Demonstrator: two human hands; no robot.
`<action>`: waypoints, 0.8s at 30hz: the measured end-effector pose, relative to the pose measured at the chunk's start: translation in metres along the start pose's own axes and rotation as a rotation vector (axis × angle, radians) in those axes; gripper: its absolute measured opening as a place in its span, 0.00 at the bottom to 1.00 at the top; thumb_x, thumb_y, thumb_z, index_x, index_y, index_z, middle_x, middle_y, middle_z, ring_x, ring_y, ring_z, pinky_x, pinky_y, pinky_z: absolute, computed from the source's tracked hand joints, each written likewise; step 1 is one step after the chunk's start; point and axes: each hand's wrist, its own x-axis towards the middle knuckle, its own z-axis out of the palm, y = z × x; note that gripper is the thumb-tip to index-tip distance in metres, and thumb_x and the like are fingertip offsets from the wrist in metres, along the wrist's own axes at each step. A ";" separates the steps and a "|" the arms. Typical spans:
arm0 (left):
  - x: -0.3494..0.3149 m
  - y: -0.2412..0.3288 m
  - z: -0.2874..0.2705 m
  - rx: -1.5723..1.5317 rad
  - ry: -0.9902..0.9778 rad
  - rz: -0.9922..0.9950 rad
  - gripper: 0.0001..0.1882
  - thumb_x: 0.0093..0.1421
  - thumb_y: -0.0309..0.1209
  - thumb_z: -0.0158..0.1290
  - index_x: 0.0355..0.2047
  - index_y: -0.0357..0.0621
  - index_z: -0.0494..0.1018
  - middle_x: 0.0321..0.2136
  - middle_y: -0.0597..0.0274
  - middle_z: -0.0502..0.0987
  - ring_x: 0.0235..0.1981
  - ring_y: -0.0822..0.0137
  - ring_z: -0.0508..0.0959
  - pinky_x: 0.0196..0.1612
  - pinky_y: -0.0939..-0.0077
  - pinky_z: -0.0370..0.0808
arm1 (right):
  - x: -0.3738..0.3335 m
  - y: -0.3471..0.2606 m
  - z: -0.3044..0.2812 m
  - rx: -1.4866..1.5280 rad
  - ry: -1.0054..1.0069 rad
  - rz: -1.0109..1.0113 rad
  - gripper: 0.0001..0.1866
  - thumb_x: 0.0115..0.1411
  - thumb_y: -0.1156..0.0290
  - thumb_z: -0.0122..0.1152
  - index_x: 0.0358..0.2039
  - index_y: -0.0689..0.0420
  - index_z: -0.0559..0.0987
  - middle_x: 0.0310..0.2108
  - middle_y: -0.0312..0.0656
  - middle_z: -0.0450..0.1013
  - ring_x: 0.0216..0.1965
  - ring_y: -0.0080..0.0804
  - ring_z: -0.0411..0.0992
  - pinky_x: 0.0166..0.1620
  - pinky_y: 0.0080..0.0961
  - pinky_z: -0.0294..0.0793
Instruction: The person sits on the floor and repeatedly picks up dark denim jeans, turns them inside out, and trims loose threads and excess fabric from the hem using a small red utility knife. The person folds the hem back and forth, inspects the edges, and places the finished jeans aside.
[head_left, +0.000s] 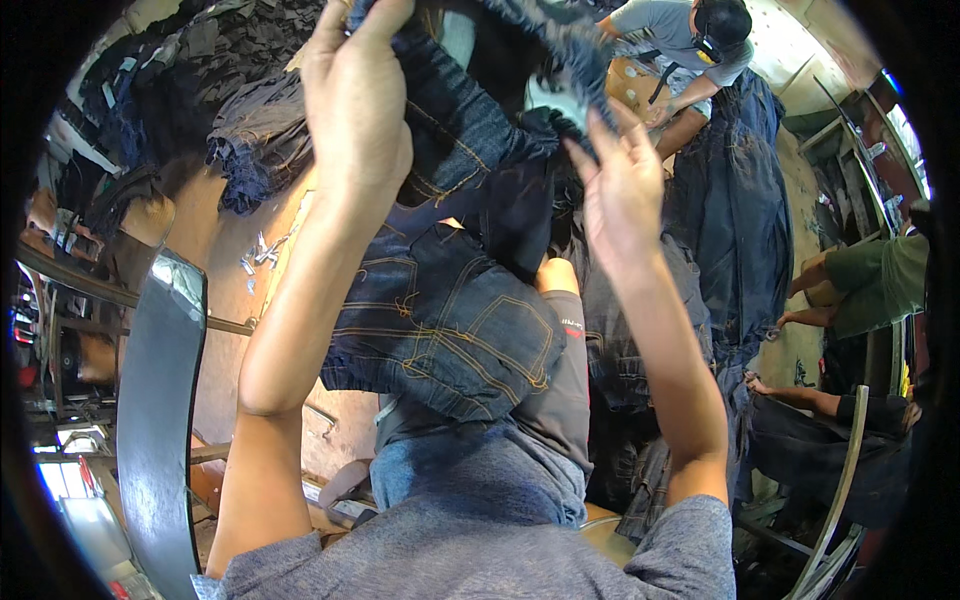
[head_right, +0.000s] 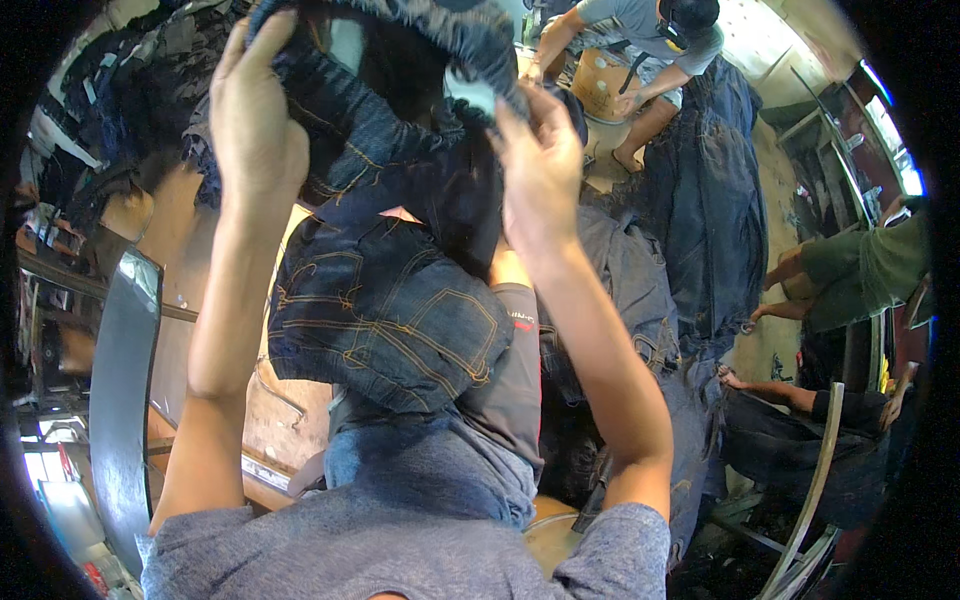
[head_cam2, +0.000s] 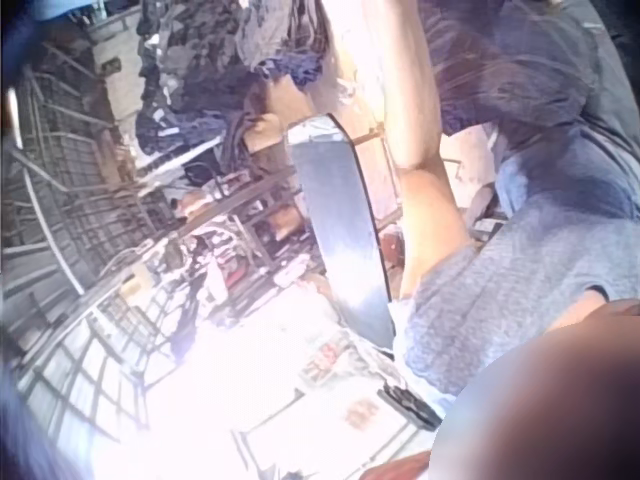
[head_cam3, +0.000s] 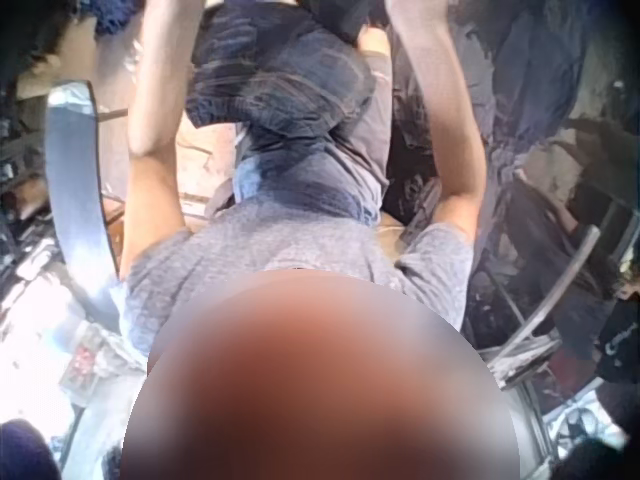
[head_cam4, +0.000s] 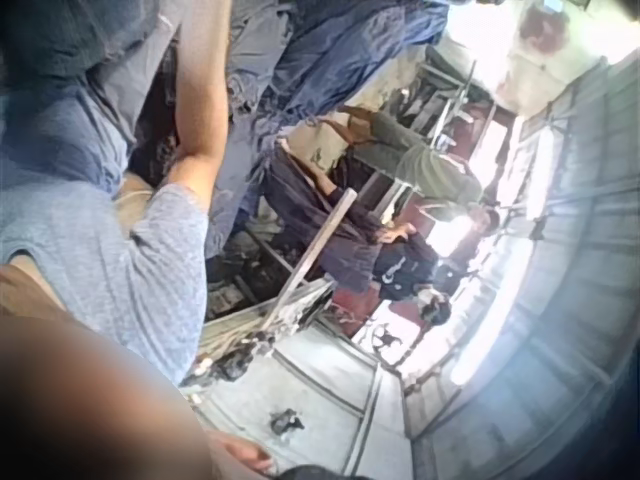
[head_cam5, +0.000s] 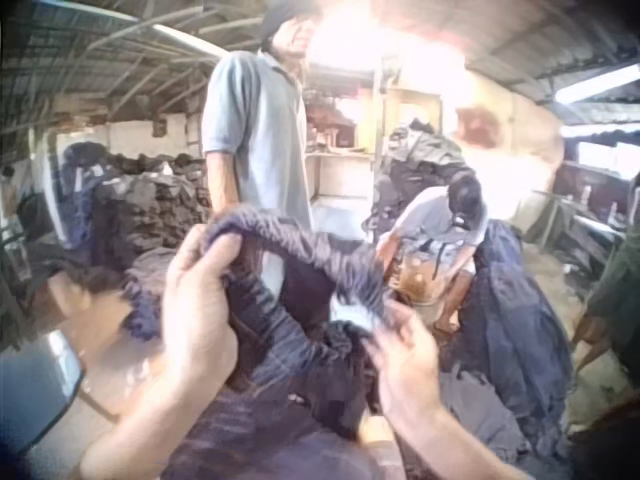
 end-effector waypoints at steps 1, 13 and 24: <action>0.001 0.012 -0.002 0.075 -0.068 0.085 0.17 0.74 0.25 0.55 0.59 0.31 0.80 0.50 0.56 0.87 0.51 0.68 0.86 0.55 0.71 0.81 | 0.011 -0.009 -0.002 -0.007 -0.002 -0.040 0.16 0.76 0.70 0.66 0.62 0.54 0.79 0.54 0.35 0.82 0.53 0.26 0.80 0.55 0.36 0.84; -0.089 -0.023 -0.039 0.291 -0.416 -0.515 0.14 0.77 0.39 0.61 0.48 0.40 0.77 0.37 0.72 0.81 0.41 0.82 0.76 0.48 0.80 0.75 | 0.020 -0.023 -0.045 -0.150 -0.077 0.425 0.20 0.81 0.53 0.58 0.60 0.54 0.81 0.51 0.38 0.83 0.46 0.30 0.81 0.46 0.36 0.85; -0.095 -0.027 -0.154 0.947 -1.183 -0.338 0.36 0.64 0.48 0.72 0.66 0.44 0.75 0.66 0.44 0.76 0.67 0.42 0.77 0.69 0.50 0.74 | 0.264 -0.169 -0.142 -1.181 0.172 -0.145 0.34 0.83 0.45 0.45 0.74 0.61 0.70 0.72 0.56 0.70 0.70 0.48 0.69 0.73 0.42 0.67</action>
